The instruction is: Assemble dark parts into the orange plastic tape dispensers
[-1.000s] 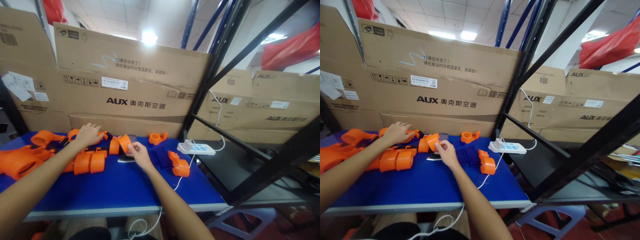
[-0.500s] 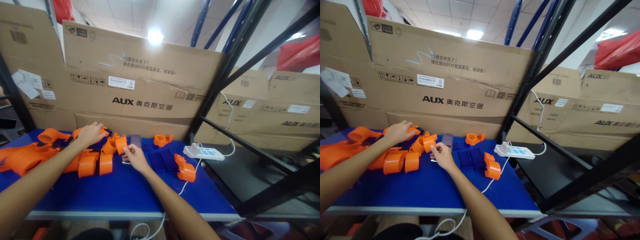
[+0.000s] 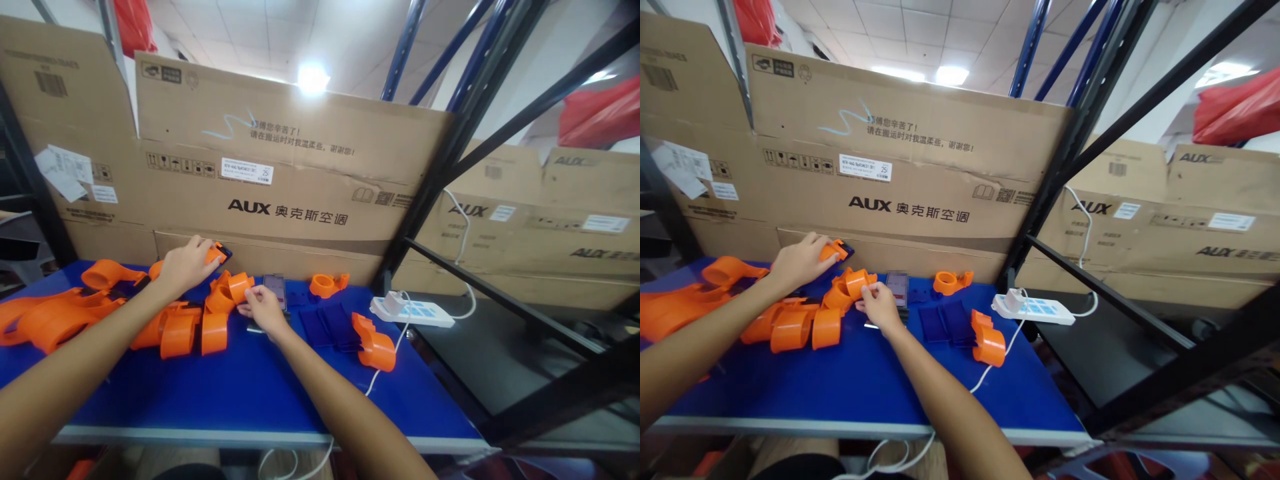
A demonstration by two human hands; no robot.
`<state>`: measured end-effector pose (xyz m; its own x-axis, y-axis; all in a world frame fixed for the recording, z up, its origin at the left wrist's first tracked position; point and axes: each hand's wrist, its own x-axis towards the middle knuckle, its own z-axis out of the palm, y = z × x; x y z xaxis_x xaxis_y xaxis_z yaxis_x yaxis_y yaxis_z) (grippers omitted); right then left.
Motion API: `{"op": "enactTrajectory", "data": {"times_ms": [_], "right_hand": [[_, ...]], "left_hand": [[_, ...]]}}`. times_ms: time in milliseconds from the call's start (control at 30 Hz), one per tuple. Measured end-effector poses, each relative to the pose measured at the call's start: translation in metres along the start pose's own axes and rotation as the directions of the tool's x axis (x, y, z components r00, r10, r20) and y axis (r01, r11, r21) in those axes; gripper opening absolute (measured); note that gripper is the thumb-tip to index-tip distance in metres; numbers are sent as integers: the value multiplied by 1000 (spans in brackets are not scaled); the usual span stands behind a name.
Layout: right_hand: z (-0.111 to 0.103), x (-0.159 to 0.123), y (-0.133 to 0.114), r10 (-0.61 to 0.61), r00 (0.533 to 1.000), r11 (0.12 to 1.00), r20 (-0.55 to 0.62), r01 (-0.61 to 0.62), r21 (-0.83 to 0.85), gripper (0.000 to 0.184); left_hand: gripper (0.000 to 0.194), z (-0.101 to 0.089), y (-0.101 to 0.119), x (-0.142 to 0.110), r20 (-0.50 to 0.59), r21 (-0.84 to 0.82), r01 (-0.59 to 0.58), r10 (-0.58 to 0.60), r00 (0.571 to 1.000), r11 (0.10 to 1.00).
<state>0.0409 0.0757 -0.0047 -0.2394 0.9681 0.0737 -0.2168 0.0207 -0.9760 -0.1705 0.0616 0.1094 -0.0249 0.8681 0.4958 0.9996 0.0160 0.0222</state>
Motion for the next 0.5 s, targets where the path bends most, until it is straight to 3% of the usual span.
{"op": "enactTrajectory", "data": {"times_ms": [233, 333, 400, 500], "right_hand": [[8, 15, 1, 172, 985, 983, -28, -169, 77, 23], [1, 12, -5, 209, 978, 977, -1, -209, 30, 32], [-7, 9, -12, 179, 984, 982, -17, -180, -58, 38], [-21, 9, -31, -20, 995, 987, -100, 4, -162, 41]], "left_hand": [[50, -9, 8, -1, -58, -74, 3, -7, 998, 997], [45, -13, 13, -4, -142, -152, -10, -12, 990, 988], [41, -14, 20, -7, -213, -240, -46, -7, 977, 970], [35, -12, 43, -16, -295, -390, -140, 21, 955, 910]]}}
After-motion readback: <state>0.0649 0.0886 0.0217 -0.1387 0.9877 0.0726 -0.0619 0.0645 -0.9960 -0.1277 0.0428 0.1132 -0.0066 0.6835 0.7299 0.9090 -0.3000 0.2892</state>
